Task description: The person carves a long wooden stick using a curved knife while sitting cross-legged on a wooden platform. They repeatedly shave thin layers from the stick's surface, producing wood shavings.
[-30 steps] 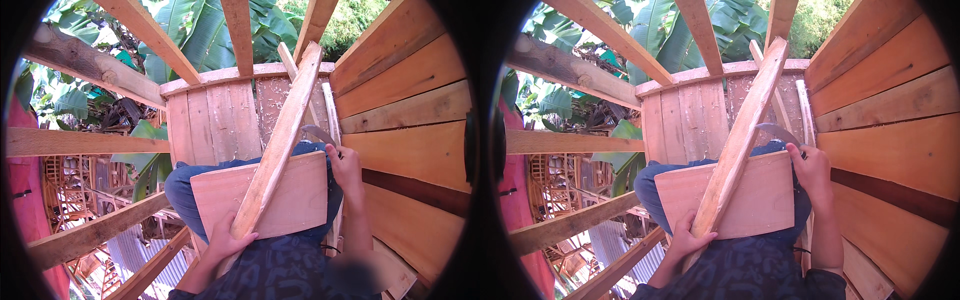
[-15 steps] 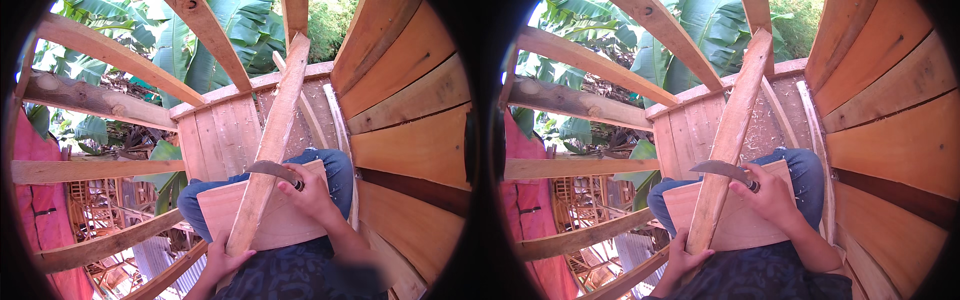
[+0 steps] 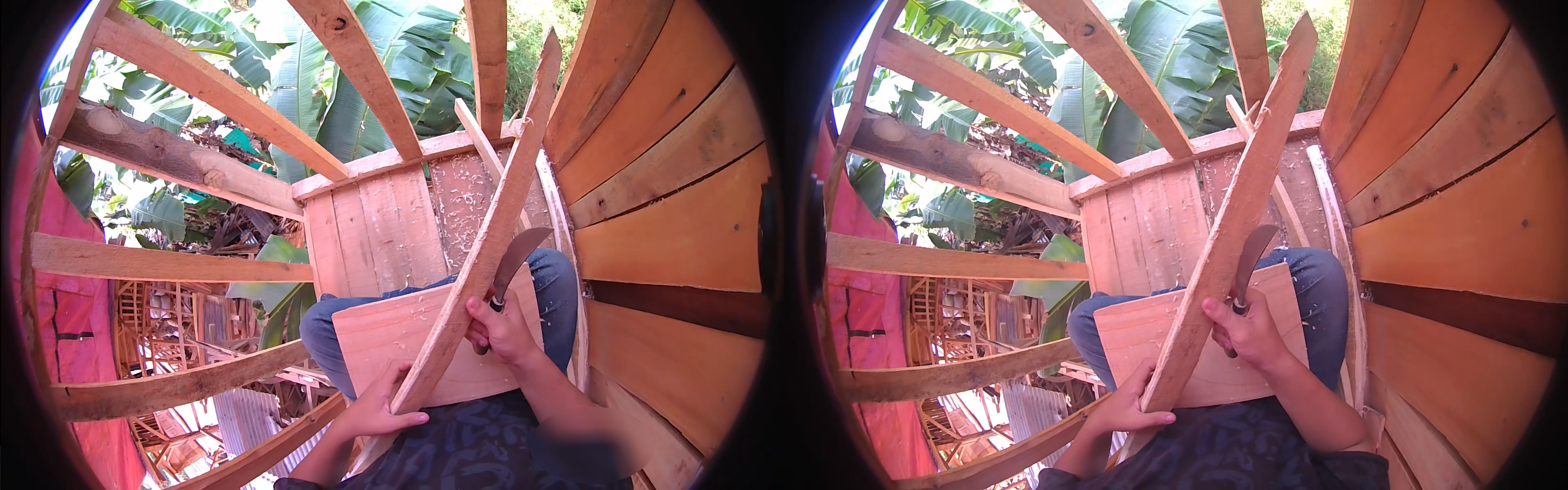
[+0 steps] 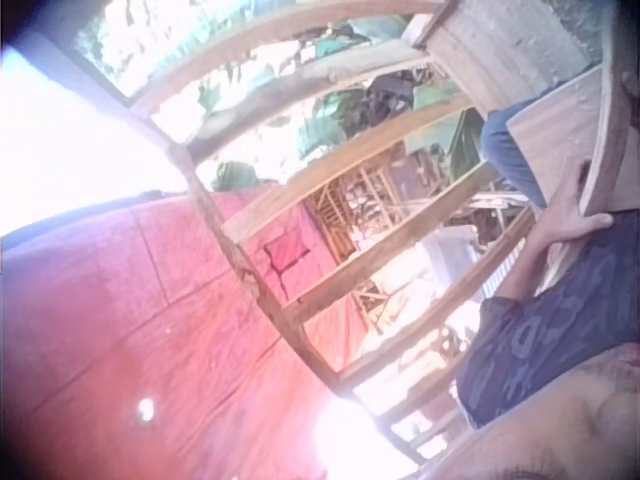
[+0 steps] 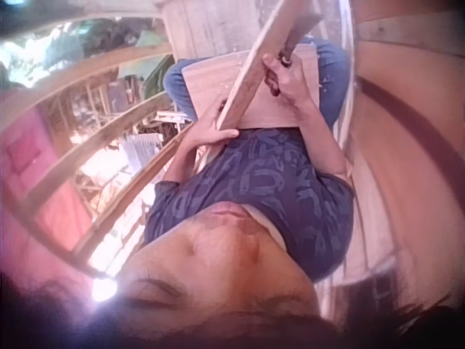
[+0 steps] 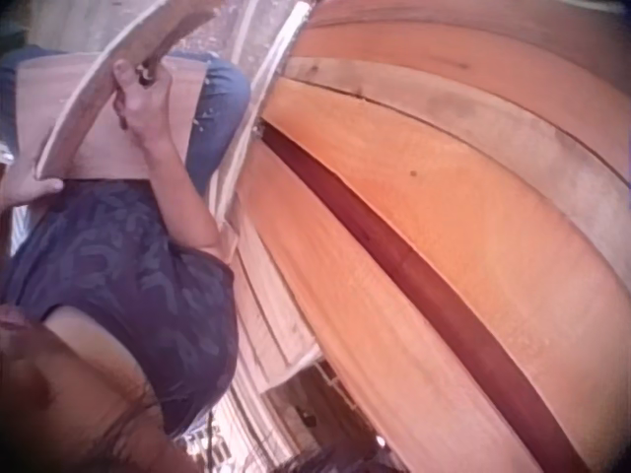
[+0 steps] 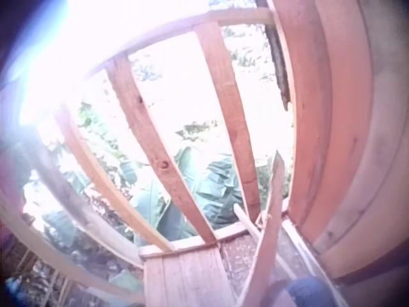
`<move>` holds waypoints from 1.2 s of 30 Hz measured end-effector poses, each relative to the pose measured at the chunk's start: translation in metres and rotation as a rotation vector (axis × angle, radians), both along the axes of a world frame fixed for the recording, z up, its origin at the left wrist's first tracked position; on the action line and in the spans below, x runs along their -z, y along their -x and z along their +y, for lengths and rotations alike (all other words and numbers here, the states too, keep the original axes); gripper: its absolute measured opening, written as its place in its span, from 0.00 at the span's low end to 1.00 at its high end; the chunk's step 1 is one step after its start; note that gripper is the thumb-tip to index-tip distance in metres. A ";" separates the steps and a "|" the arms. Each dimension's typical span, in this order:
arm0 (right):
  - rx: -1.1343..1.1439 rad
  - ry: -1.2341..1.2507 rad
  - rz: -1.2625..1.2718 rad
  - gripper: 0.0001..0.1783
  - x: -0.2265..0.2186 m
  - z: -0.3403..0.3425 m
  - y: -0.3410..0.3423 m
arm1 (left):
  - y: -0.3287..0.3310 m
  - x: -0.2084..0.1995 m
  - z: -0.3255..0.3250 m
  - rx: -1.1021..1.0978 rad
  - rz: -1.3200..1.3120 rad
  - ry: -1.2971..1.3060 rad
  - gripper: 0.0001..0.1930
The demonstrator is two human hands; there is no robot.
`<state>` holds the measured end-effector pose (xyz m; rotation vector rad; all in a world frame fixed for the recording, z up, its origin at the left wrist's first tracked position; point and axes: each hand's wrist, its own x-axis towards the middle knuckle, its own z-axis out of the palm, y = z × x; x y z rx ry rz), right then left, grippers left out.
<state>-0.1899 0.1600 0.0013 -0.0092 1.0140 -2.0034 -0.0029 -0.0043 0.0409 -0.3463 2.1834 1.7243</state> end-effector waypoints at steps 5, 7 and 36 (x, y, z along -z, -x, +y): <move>0.022 -0.048 0.123 0.13 -0.010 0.002 0.002 | 0.010 0.002 0.001 0.080 0.030 0.076 0.34; -0.008 -0.060 0.153 0.14 -0.013 0.002 0.004 | 0.009 0.011 -0.003 0.068 0.071 0.080 0.33; 0.091 -0.763 1.045 0.37 -0.020 0.027 0.024 | 0.006 0.036 0.013 -0.067 -0.138 -0.552 0.44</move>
